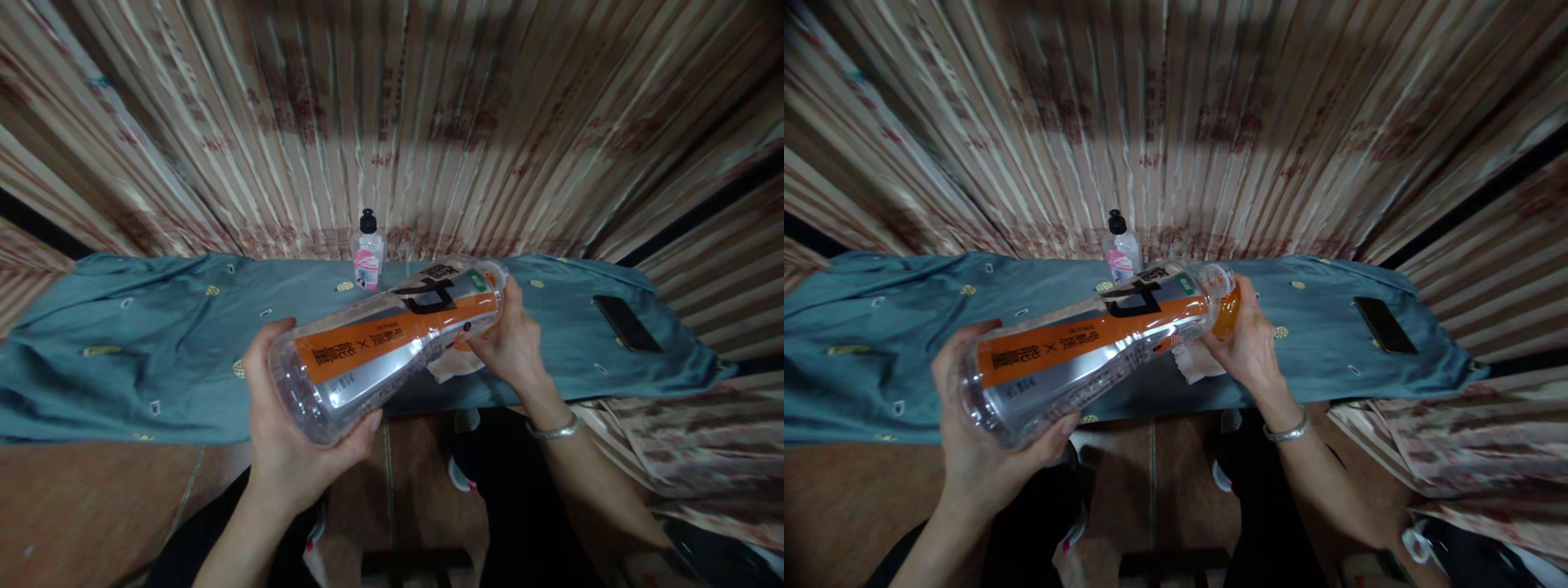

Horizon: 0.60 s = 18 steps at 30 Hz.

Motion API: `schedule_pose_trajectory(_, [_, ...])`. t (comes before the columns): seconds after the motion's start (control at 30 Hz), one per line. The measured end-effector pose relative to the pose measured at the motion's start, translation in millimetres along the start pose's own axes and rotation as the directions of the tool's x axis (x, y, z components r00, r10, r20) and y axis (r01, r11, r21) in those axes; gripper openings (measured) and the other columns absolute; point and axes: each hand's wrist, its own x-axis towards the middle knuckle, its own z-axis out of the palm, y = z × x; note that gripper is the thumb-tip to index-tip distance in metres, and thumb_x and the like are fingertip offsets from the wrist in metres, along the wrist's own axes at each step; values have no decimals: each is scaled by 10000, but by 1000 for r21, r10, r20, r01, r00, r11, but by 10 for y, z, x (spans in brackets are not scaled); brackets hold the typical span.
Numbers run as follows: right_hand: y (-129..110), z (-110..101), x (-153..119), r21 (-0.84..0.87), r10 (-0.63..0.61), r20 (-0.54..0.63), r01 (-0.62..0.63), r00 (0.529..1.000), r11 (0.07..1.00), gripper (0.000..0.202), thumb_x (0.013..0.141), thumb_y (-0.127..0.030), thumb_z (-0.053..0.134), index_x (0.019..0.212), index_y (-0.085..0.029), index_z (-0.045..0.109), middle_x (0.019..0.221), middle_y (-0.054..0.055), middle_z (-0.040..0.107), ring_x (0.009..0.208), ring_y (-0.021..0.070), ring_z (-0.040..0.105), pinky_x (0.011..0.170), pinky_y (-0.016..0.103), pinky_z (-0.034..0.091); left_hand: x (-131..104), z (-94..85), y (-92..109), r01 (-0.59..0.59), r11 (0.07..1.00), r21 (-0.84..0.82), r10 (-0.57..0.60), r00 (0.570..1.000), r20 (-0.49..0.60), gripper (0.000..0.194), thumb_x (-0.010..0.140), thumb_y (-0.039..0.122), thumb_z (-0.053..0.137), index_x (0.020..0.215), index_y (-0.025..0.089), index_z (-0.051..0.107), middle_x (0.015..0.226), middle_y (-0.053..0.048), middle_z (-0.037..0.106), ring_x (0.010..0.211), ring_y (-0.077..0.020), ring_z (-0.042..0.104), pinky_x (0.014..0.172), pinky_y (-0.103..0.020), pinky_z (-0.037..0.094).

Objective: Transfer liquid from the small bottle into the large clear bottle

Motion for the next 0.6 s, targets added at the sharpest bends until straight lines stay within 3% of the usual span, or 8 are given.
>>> schedule_pose_trajectory(0.4, [8,0,0,21,3,9,-3,1000,1000,962,825,-463,710,1617,-188,238,1496,214,644,1257,401,713,933,522,643,-1,-1,-4,21,1000,-8,-21,1000,-13,862,720,555,813,1445,234,475,1262,-134,576,1043,-321,681,857,-510,632])
schedule_pose_trajectory(0.6, [-25,-10,-3,28,17,15,-17,1000,999,942,837,-426,710,1616,-204,230,1494,201,644,1254,398,716,951,528,637,-10,-58,-78,3,1000,-11,-2,996,93,929,682,452,868,1476,270,420,1298,-133,575,1053,-312,688,858,-482,648])
